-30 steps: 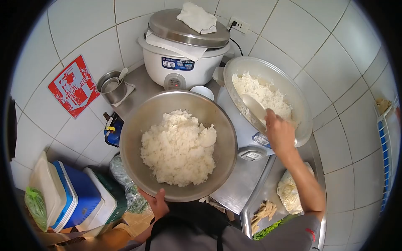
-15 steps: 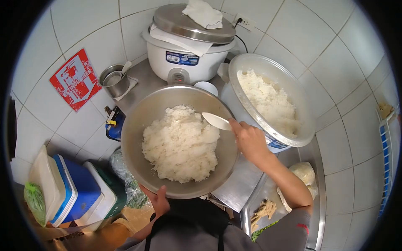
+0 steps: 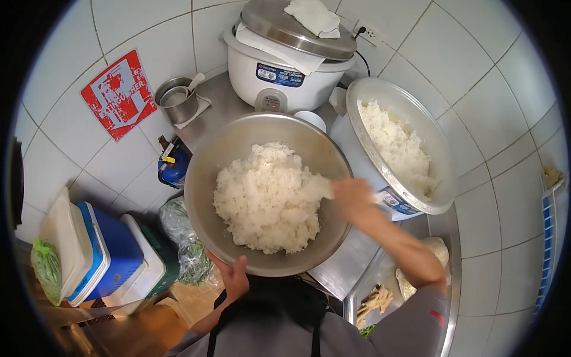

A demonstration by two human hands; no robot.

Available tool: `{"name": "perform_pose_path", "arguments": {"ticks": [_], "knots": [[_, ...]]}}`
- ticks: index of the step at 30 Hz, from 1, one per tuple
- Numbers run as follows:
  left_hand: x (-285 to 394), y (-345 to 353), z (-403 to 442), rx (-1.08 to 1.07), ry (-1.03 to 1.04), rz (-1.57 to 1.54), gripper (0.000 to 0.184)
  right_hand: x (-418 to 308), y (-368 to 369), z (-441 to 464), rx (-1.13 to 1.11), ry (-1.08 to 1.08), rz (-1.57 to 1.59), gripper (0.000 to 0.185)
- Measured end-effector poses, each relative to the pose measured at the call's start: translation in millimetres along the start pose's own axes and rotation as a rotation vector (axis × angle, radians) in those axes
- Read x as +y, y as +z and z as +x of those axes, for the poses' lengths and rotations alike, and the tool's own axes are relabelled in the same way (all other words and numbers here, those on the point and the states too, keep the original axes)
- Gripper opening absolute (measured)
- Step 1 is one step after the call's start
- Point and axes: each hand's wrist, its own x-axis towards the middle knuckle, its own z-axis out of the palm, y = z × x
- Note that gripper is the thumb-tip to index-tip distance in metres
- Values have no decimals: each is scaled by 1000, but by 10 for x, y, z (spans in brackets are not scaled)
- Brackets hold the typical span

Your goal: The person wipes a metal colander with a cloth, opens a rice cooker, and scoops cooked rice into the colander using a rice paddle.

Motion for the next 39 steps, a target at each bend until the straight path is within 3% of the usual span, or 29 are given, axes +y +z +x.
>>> {"name": "perform_pose_path", "arguments": {"ticks": [1,4,7,10,13,16,19,24,27,29,32,35,39], "knots": [[3,-1,-5,-1,-2,-7,79,-137,581,216,269,-50,-67,20],[-14,11,-25,-18,18,72,79,-327,444,391,99,-22,-92,18],[3,-33,15,-53,34,95,79,59,60,127,230,-90,-1,16],[18,-9,-22,-49,-2,44,78,1,-144,-7,269,-82,-19,15],[7,-50,-21,-57,4,85,78,-334,445,365,102,-137,-146,16],[44,-76,7,-54,8,107,78,-6,452,319,160,-120,-45,17],[44,-70,63,-57,-4,80,78,135,-239,13,426,-143,2,17],[75,-57,86,-46,-6,105,76,-662,29,659,290,-342,-102,20],[110,-111,103,-62,6,161,76,-506,-235,591,250,-338,-138,19],[93,-84,105,-69,1,98,76,-194,-565,335,395,-296,-35,17],[74,-84,116,-58,-9,98,76,-157,-673,320,336,-117,-64,9],[-4,-97,101,-41,3,71,76,-528,83,743,353,-294,-29,13],[49,-108,94,-56,25,137,77,-68,-270,433,284,-287,-36,9]]}}
